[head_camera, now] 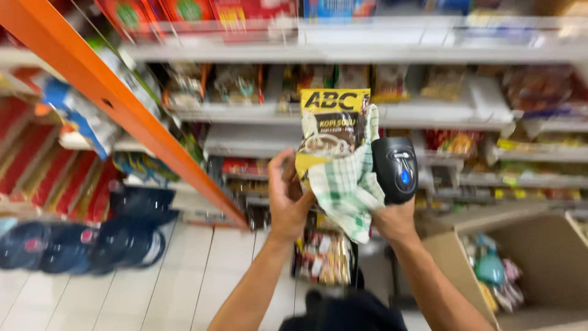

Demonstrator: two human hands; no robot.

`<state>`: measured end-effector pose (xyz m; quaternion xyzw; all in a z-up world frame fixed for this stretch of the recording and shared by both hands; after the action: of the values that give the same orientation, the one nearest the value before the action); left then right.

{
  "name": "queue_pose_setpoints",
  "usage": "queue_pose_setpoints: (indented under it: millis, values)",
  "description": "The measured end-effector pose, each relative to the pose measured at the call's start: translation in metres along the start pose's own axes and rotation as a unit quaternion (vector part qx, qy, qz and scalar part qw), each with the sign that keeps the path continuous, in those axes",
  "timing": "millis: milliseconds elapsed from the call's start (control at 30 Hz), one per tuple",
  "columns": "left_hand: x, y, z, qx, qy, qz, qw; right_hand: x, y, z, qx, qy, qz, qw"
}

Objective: The person uses a handheld barcode scanner to scan several packaged food items from a cardboard box, handling them one at a time, and then places some of the scanned items onto a store shelf.

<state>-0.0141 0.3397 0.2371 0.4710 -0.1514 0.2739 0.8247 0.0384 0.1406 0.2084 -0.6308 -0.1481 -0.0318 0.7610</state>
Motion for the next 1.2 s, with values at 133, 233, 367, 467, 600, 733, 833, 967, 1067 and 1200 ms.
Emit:
queue_pose_setpoints:
  millis: [133, 233, 367, 467, 600, 733, 833, 967, 1067, 1200]
  values:
    - [0.038, 0.030, 0.024, 0.043, -0.048, 0.076, 0.995, 0.033, -0.028, 0.017, 0.057, 0.048, -0.056, 0.996]
    - [0.064, 0.064, 0.038, 0.013, -0.122, 0.044, 0.991, 0.073, -0.063, 0.033, 0.093, 0.030, -0.109, 0.989]
    - [0.120, 0.090, 0.055, 0.118, -0.162, 0.169, 0.965, 0.120, -0.116, 0.050, 0.156, -0.022, -0.157, 0.975]
    - [0.165, 0.096, 0.062, 0.165, -0.147, 0.291, 0.931, 0.135, -0.163, 0.049, -0.141, 0.027, -0.285, 0.948]
    - [0.225, 0.096, 0.062, 0.230, -0.085, 0.242, 0.939, 0.136, -0.198, 0.053, -0.320, 0.109, -0.382, 0.860]
    - [0.270, 0.094, 0.071, 0.252, -0.073, 0.258, 0.930, 0.143, -0.210, 0.069, -0.388, 0.032, -0.426, 0.817]
    - [0.293, 0.092, 0.078, 0.253, -0.116, 0.245, 0.929, 0.151, -0.217, 0.077, -0.453, -0.028, -0.427, 0.782]
    - [0.312, 0.095, 0.076, 0.237, -0.207, 0.162, 0.935, 0.167, -0.221, 0.088, -0.524, -0.099, -0.392, 0.750]
    - [0.317, 0.101, 0.069, 0.417, -0.209, 0.232, 0.853, 0.176, -0.219, 0.092, -0.562, -0.124, -0.351, 0.738]
    - [0.322, 0.095, 0.067, 0.601, -0.111, 0.351, 0.710, 0.193, -0.218, 0.100, -0.575, -0.129, -0.321, 0.741]
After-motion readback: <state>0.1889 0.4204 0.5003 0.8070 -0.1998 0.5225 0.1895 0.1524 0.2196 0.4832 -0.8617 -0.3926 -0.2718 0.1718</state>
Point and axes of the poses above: each hand's wrist, its own x-axis towards the middle knuckle, its own z-axis out of the palm, y = z × x, the point moved 2 cm from there along x, towards the middle knuckle, and after that the axes turned 6 degrees about z, right-handed, at the moved point
